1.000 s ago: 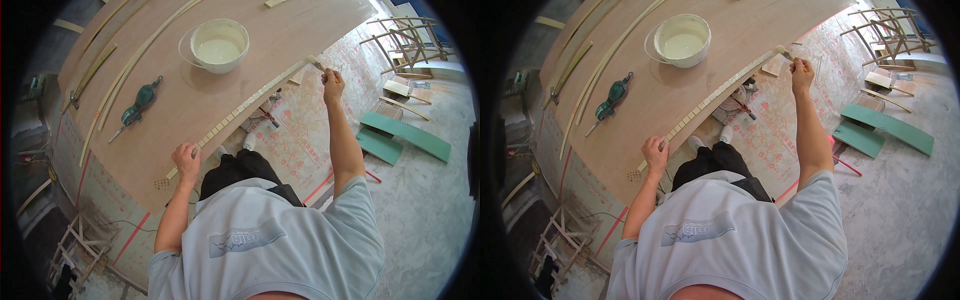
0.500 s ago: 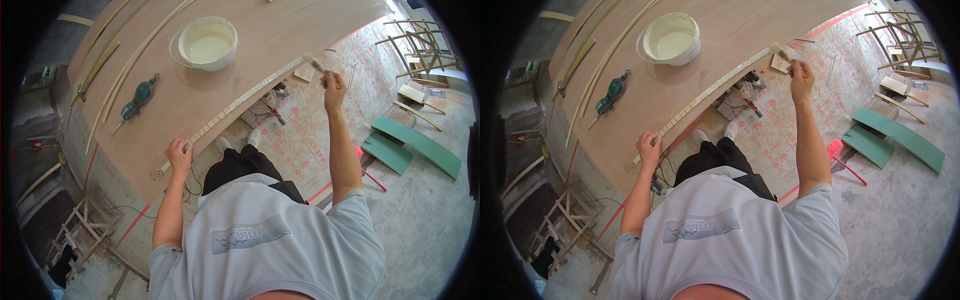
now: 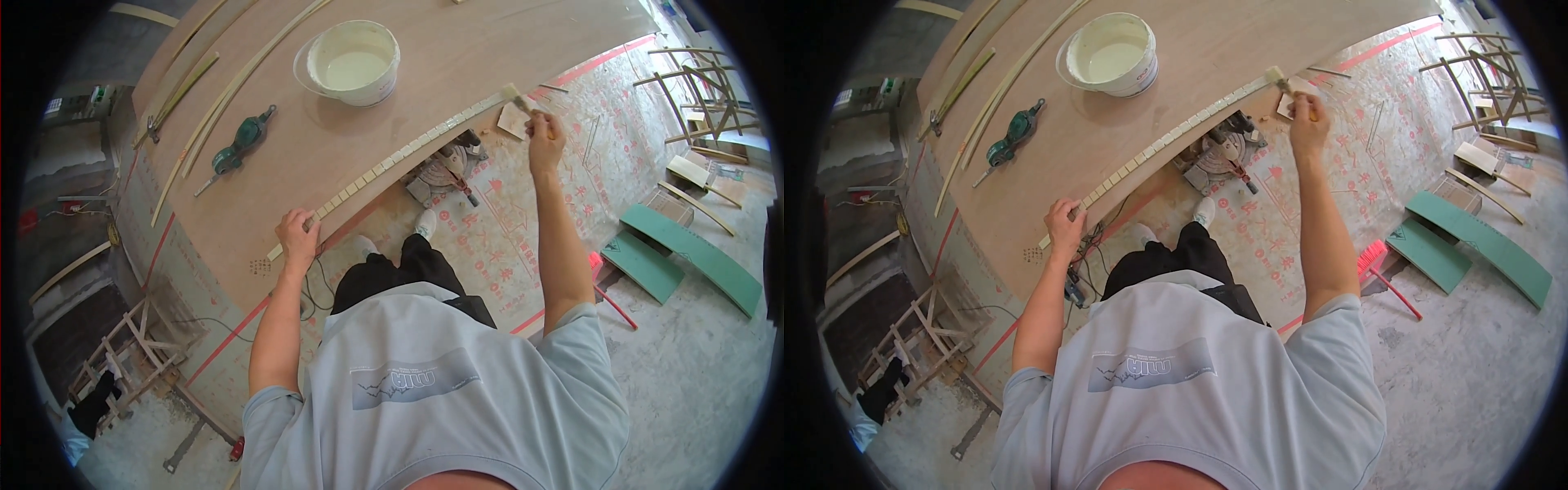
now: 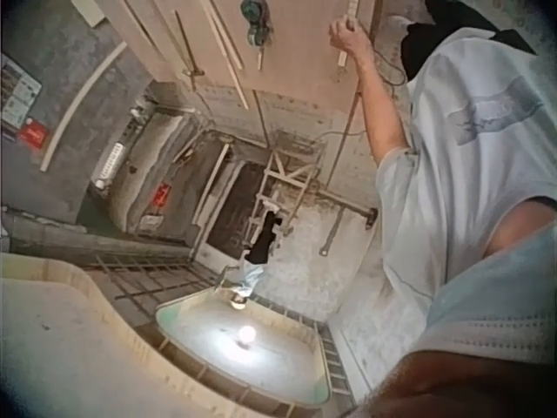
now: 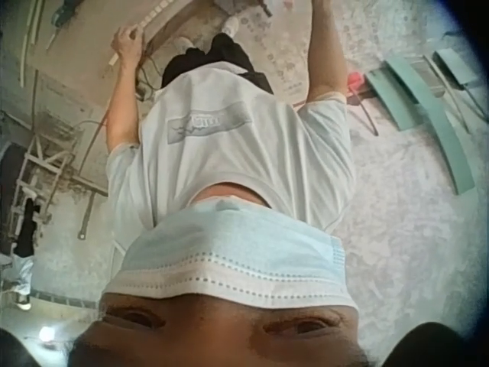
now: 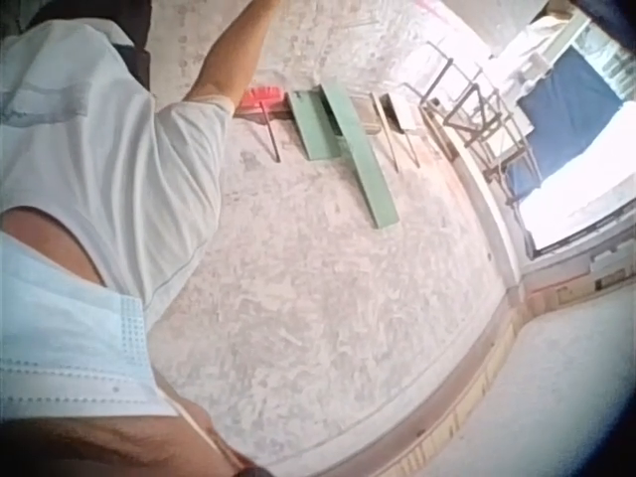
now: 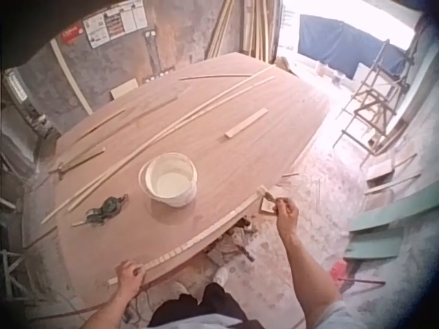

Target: The person cuts a wooden strip using a miter saw, applies glue to it with a brush, and then nails it to the wall using a pneumatic nail gun.

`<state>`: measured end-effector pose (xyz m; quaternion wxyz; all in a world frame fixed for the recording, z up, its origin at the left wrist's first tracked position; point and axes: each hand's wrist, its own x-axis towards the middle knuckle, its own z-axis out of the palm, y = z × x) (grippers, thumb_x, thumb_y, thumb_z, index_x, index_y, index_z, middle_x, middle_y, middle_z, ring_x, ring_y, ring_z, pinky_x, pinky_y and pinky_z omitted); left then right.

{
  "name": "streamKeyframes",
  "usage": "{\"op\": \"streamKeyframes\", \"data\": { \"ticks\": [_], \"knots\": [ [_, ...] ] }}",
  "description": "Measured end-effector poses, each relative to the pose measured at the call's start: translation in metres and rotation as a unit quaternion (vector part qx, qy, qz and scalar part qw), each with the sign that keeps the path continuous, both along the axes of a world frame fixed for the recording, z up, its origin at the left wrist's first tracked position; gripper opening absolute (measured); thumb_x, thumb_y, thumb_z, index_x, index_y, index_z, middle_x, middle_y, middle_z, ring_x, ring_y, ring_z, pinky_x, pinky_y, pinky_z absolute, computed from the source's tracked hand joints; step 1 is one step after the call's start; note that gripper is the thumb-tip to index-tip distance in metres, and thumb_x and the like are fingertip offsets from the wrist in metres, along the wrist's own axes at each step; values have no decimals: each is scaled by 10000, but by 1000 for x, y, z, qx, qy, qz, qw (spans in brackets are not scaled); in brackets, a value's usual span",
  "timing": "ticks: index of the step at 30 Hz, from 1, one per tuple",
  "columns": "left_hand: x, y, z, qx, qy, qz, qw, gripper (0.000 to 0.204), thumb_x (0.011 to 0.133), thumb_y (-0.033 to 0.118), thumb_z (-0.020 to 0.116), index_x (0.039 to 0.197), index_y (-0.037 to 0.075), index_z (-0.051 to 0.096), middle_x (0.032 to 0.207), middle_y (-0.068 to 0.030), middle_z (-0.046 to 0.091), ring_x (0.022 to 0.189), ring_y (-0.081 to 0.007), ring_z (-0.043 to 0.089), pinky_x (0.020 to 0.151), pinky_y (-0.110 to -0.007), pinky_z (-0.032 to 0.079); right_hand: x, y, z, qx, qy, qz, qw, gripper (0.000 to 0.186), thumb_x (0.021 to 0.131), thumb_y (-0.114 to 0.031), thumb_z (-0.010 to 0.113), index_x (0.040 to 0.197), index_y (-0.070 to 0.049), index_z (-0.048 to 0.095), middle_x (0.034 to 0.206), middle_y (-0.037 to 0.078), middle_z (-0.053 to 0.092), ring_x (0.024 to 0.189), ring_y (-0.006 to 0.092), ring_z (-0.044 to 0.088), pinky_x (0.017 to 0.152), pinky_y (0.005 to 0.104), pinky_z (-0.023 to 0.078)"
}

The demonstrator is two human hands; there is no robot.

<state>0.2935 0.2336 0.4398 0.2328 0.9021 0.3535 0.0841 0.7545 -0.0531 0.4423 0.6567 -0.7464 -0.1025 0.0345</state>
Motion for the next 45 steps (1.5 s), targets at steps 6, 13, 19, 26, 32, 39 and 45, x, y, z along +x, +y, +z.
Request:
{"op": "streamKeyframes", "data": {
  "ticks": [6,13,19,26,32,39,45],
  "knots": [
    [-7,0,0,-15,4,15,1000,306,757,184,779,1031,63,714,1085,-88,657,1073,-290,595,945,-426,426,-87,21,7,-32,36,85,995,209,1002,-151,568,999,13,698,768,26,650,698,89,589,639,239,470],
    [-42,4,9,27,-1,-10,1000,435,765,202,781,1172,81,685,1159,-102,648,1129,-295,573,986,-448,388,-49,10,1,-18,12,6,1000,198,1002,-146,582,1070,0,697,793,24,647,717,86,590,662,228,470],
    [-91,20,-7,7,-38,-6,999,260,821,159,745,1065,75,716,1073,-75,658,1069,-276,589,962,-454,378,-172,46,5,-74,-26,108,991,167,991,-107,587,1068,-3,693,814,21,646,748,82,584,682,230,469],
    [-96,28,-11,23,-95,-35,995,178,808,148,755,967,76,716,1010,-59,661,999,-262,609,895,-420,396,-326,107,49,-153,53,305,938,161,958,-106,589,1041,-8,687,883,65,700,817,162,652,772,286,510],
    [-94,36,-11,11,-102,-57,993,158,834,161,732,980,102,713,1041,-27,660,1020,-228,599,890,-419,375,-237,82,13,-103,58,126,985,182,974,-126,589,1024,3,709,836,17,679,745,98,603,661,257,477],
    [-98,37,-12,-1,-97,-65,993,158,830,173,736,975,118,707,1022,-12,654,1021,-223,600,886,-411,375,-318,88,32,-175,-8,199,964,167,982,-119,600,1055,4,687,841,27,661,783,105,597,717,260,484],
    [-101,35,-6,3,-96,-52,994,191,827,164,737,1007,112,701,1026,-22,650,1024,-232,596,886,-415,382,-310,140,146,-34,-41,171,984,140,965,-88,617,1033,1,700,821,42,680,746,95,605,674,254,488]
  ]
}}
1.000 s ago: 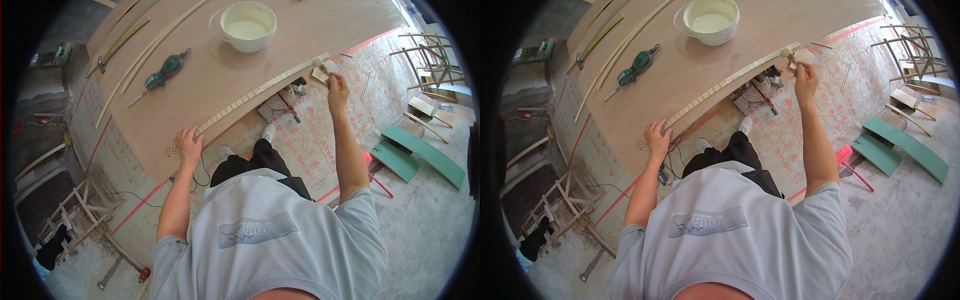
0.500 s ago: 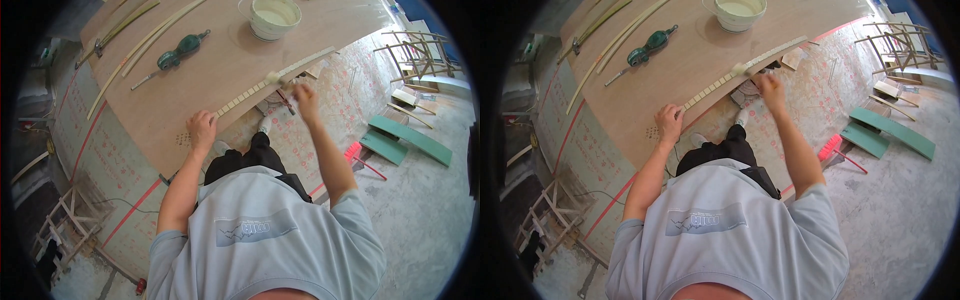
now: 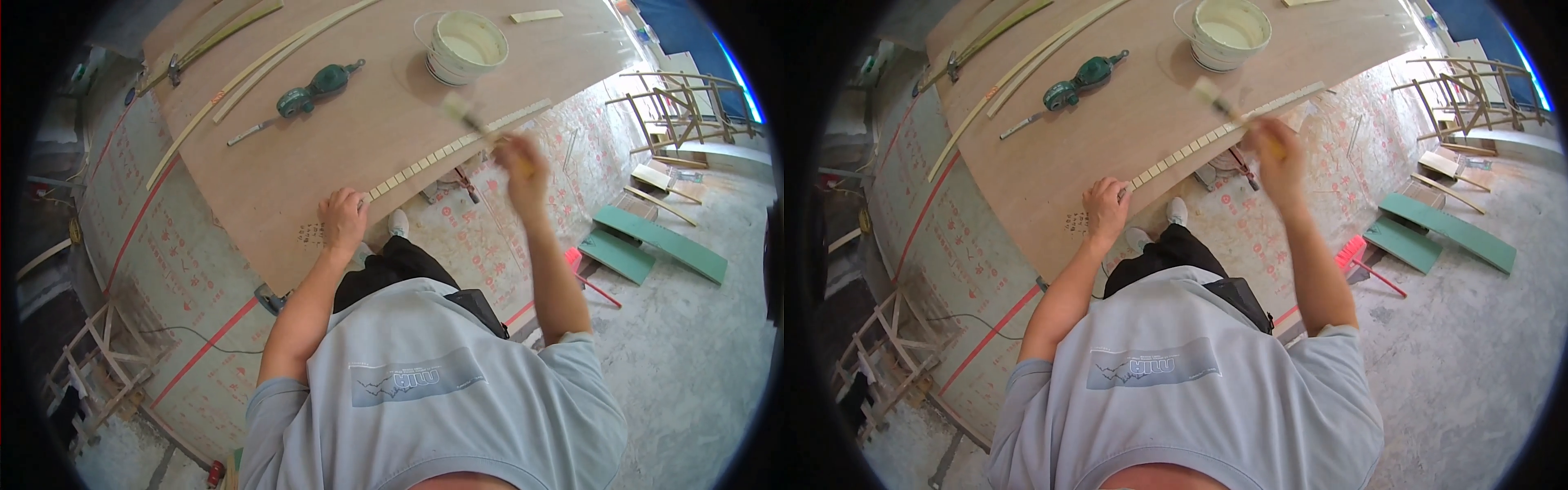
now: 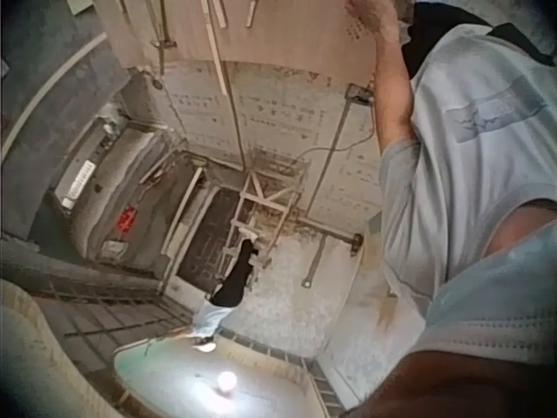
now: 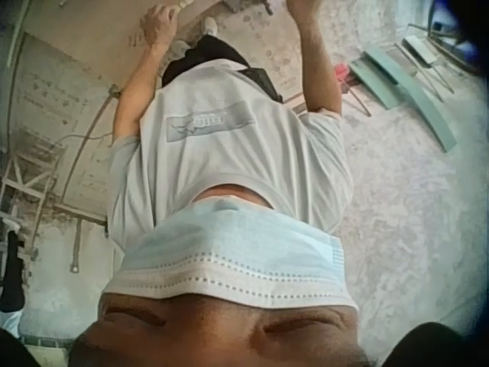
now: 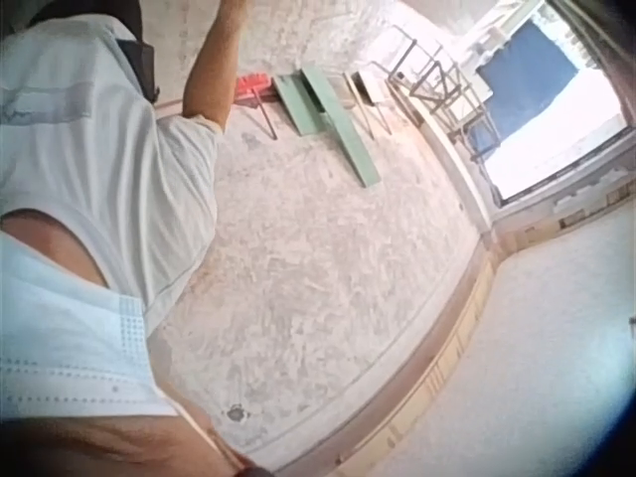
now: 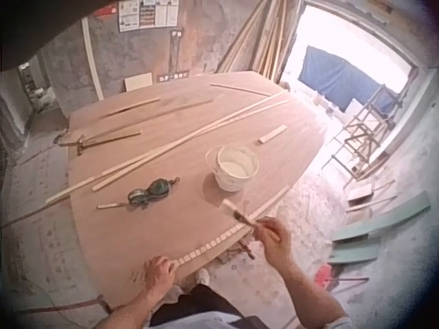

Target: The person cuts a wooden strip using a miter saw, applies glue to it with a brush, and then nails it to the wall using a pneumatic nail gun.

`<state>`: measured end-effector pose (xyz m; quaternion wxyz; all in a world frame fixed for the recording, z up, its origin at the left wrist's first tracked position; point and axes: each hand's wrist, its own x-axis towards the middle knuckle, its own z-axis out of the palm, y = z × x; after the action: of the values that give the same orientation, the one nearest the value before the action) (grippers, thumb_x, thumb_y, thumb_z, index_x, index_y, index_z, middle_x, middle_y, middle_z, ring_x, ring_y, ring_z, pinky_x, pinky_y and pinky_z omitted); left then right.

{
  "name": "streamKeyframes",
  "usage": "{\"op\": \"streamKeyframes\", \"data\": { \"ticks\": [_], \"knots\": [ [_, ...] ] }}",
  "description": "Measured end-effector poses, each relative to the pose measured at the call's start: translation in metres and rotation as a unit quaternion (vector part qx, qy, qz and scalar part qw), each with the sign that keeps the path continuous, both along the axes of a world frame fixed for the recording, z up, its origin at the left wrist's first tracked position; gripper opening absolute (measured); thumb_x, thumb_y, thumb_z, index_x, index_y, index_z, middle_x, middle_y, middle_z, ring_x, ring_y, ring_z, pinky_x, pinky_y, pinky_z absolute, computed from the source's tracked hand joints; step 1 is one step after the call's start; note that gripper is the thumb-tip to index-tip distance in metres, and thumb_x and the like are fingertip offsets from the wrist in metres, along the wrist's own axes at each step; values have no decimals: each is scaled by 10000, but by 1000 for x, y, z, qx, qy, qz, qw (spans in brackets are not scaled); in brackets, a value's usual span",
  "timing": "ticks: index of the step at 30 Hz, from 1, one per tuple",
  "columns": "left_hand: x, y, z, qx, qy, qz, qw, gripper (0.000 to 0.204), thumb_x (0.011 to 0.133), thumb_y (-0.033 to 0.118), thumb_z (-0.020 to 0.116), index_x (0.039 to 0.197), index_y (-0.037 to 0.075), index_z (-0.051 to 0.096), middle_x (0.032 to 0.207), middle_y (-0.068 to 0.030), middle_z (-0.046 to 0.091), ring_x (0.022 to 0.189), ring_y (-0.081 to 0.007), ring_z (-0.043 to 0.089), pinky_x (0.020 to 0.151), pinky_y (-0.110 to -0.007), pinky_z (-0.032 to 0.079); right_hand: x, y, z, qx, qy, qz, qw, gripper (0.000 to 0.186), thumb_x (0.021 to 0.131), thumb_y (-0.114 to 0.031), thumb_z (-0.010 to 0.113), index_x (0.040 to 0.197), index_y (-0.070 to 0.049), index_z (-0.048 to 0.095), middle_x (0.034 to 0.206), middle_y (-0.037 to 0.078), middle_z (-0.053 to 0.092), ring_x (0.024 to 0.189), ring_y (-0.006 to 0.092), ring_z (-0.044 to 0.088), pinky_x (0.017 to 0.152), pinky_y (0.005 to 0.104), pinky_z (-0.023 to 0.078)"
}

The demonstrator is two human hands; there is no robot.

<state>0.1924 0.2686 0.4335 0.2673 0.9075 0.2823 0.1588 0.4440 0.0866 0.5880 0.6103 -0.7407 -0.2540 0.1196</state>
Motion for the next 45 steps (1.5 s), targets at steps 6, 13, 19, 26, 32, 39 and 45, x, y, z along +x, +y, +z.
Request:
{"op": "streamKeyframes", "data": {
  "ticks": [6,13,19,26,32,39,45],
  "knots": [
    [-8,-7,6,-26,-11,6,1000,322,814,140,742,1124,77,680,1084,-85,626,1072,-293,571,933,-447,400,159,95,46,-130,-206,3,970,194,955,-170,637,1041,-19,722,828,73,721,768,134,661,693,285,515],
    [-13,-19,1,-45,40,21,998,347,800,110,743,1138,67,680,1099,-104,613,1087,-313,561,931,-447,413,212,152,-19,-289,-213,139,923,231,893,-231,671,970,-25,743,888,125,756,793,266,713,775,368,551],
    [-15,-24,12,-49,28,69,996,330,795,153,756,1103,66,675,1104,-101,614,1083,-312,563,953,-445,415,220,138,3,-229,-135,93,960,249,906,-231,676,986,-1,728,858,128,749,738,213,696,672,340,536],
    [-19,-22,13,-78,64,60,993,312,770,149,769,1054,48,688,1056,-128,623,1049,-338,574,918,-447,447,239,74,-54,217,390,-77,892,325,994,-316,635,924,-2,590,721,83,608,611,184,575,530,258,471],
    [-28,-23,19,-68,64,68,993,326,732,88,792,1037,37,689,1030,-125,630,993,-331,594,873,-420,475,213,49,-122,415,625,2,661,282,1021,-249,597,974,29,586,820,118,626,726,202,607,639,274,533],
    [-63,-11,17,-150,34,147,977,247,804,69,745,1038,5,698,931,-112,652,840,-235,629,755,-346,509,210,48,-109,308,418,121,846,139,986,-12,574,1112,10,628,1065,184,659,959,248,657,792,314,559],
    [-77,-4,14,-305,25,210,929,263,874,83,711,1119,-13,705,830,-22,654,730,-103,575,674,-260,489,194,60,-103,429,519,75,735,190,1011,-131,585,1074,47,578,914,145,630,809,213,594,711,298,519]
  ]
}}
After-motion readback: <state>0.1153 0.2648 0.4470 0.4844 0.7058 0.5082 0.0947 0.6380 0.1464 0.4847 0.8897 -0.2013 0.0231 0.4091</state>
